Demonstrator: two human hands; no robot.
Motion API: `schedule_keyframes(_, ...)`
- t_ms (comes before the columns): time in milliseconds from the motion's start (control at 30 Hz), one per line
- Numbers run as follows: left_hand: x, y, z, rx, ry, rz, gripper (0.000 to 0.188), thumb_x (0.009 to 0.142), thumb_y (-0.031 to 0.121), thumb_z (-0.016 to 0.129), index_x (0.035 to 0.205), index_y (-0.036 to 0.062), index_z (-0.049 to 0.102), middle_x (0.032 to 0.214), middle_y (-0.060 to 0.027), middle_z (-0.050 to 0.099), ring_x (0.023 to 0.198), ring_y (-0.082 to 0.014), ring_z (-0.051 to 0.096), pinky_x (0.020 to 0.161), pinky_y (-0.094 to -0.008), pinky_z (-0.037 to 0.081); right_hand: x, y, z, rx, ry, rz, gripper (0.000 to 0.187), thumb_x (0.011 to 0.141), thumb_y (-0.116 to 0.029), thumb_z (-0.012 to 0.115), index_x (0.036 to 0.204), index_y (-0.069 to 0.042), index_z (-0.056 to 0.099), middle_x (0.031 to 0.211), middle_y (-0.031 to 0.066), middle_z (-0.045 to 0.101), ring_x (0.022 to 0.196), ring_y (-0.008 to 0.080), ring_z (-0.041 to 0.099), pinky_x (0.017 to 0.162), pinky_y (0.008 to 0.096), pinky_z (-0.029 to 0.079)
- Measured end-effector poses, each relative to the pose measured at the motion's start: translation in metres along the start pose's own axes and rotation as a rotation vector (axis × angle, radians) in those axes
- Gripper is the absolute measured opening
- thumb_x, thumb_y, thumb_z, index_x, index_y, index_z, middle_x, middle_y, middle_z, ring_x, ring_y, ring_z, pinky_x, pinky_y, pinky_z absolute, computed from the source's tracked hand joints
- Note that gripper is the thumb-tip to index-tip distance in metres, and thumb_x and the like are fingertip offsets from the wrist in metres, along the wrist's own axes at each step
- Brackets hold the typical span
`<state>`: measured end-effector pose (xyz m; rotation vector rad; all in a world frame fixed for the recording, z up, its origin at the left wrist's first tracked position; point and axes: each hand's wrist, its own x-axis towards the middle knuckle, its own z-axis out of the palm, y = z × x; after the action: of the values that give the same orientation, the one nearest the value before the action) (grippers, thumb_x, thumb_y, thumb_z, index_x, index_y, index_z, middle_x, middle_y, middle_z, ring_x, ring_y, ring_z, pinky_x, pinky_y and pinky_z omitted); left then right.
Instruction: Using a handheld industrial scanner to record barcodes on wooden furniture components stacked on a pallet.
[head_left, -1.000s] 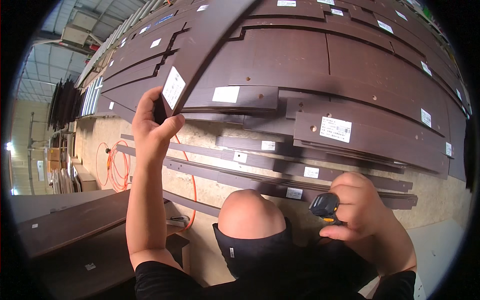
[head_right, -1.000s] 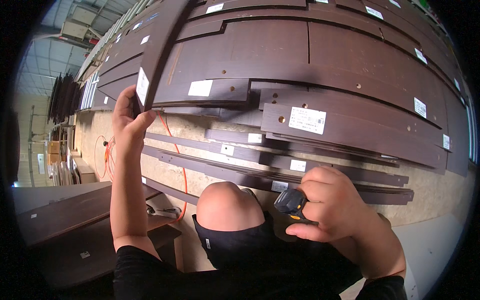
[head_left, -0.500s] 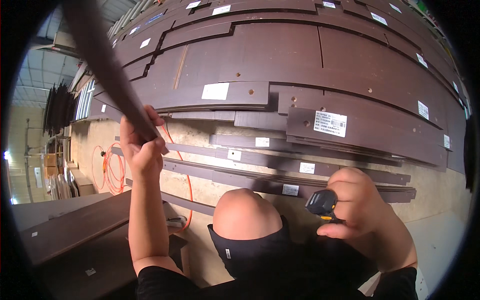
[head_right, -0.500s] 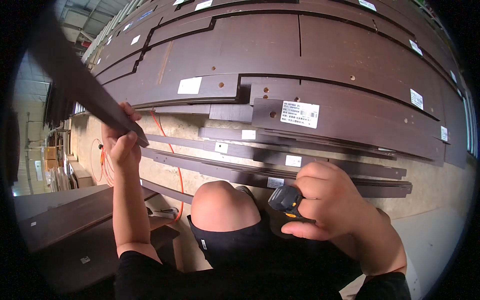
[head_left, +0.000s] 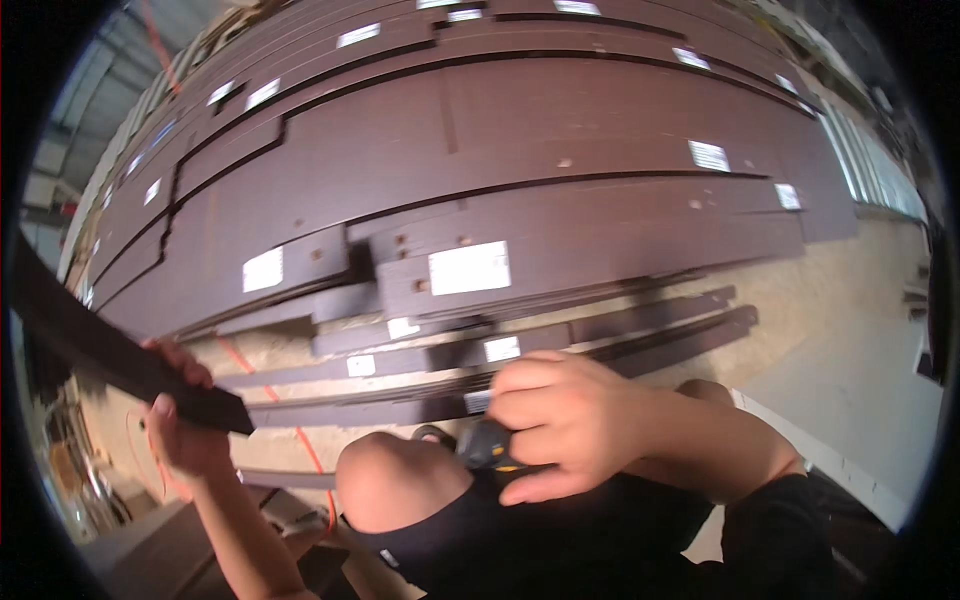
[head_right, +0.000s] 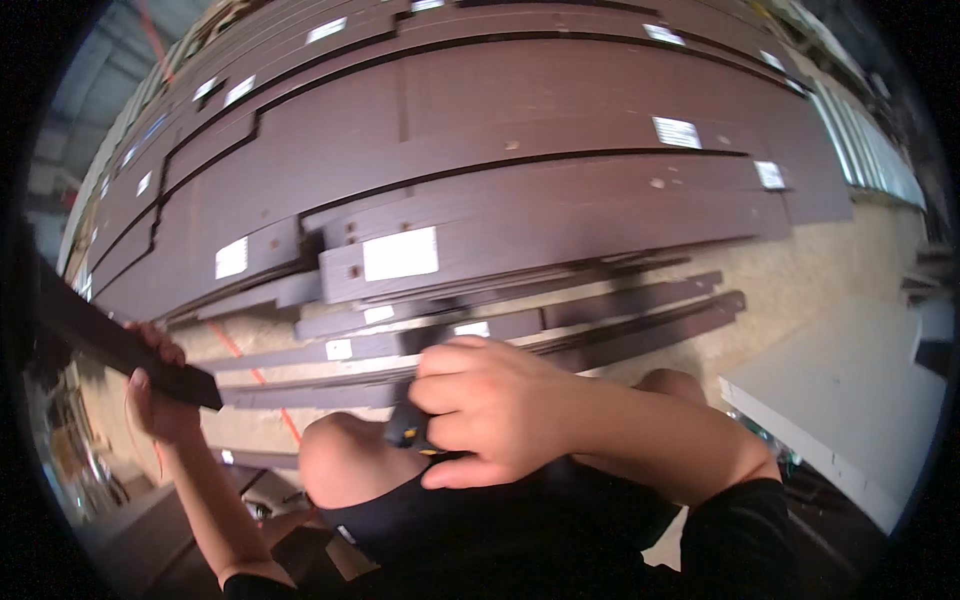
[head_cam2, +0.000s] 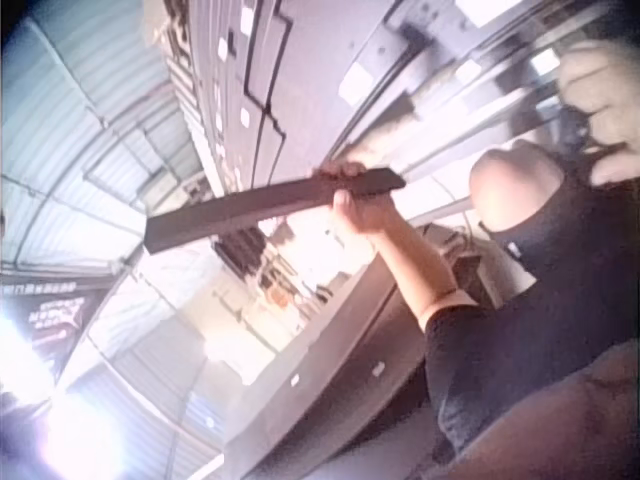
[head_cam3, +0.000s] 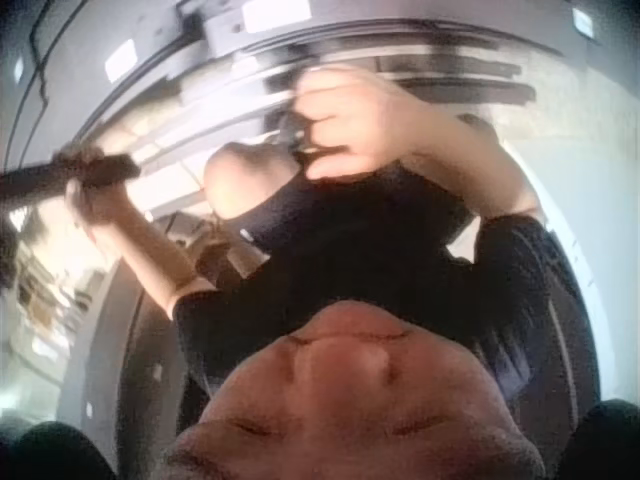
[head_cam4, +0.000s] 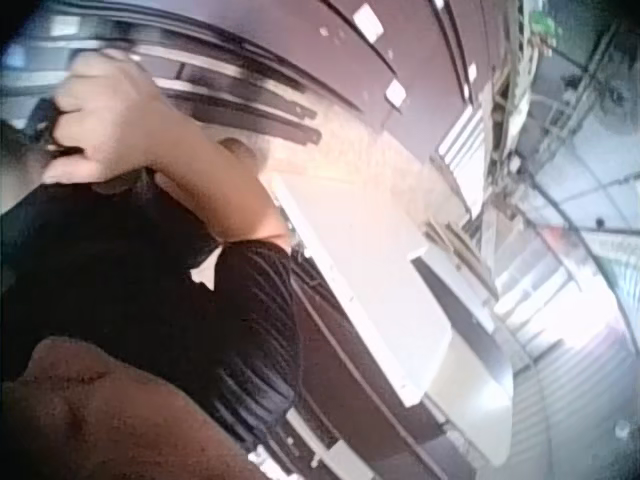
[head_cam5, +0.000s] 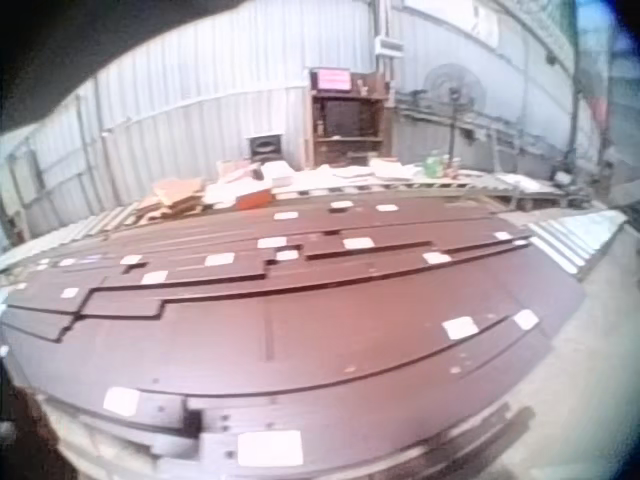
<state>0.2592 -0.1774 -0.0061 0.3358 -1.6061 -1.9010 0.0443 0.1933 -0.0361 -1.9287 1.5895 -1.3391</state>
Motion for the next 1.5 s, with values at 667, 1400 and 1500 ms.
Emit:
schedule_keyframes(667,-0.024,-0.124,-0.002,1.006,-0.847,-0.412,0.058,0.051,0.019,0.081,0.103,-0.0021,0.067,0.091,-0.0147,0.066,0.083,-0.0295,0.063,0.078,-0.0362,0.05,0.017,-0.066,0.052,0.694,0.697,-0.098,0.064,0.077,-0.063,0.077,0.061,-0.002,0.064,0.061,0.0102,0.043,0.067,0.029,0.049,0.058,0.0411,0.04)
schedule_keyframes(1400,-0.028,-0.385,0.044,1.476,-0.973,-0.065,0.076,0.078,0.047,0.08,0.138,0.0086,0.053,0.129,-0.0238,0.062,0.117,-0.0424,0.061,0.097,-0.0502,0.051,-0.012,-0.07,0.03,0.25,0.136,0.126,0.046,0.073,-0.049,0.083,0.076,-0.006,0.067,0.078,0.0101,0.054,0.077,0.0333,0.055,0.067,0.0437,0.046)
schedule_keyframes(1500,-0.012,-0.35,0.078,1.496,-1.062,-0.406,0.086,0.078,0.046,0.081,0.147,0.009,0.043,0.147,-0.0245,0.049,0.132,-0.042,0.051,0.107,-0.0485,0.047,-0.014,-0.065,0.032,0.237,0.156,0.124,0.041,0.071,-0.043,0.085,0.076,-0.007,0.068,0.079,0.01,0.055,0.078,0.0336,0.056,0.067,0.0438,0.046)
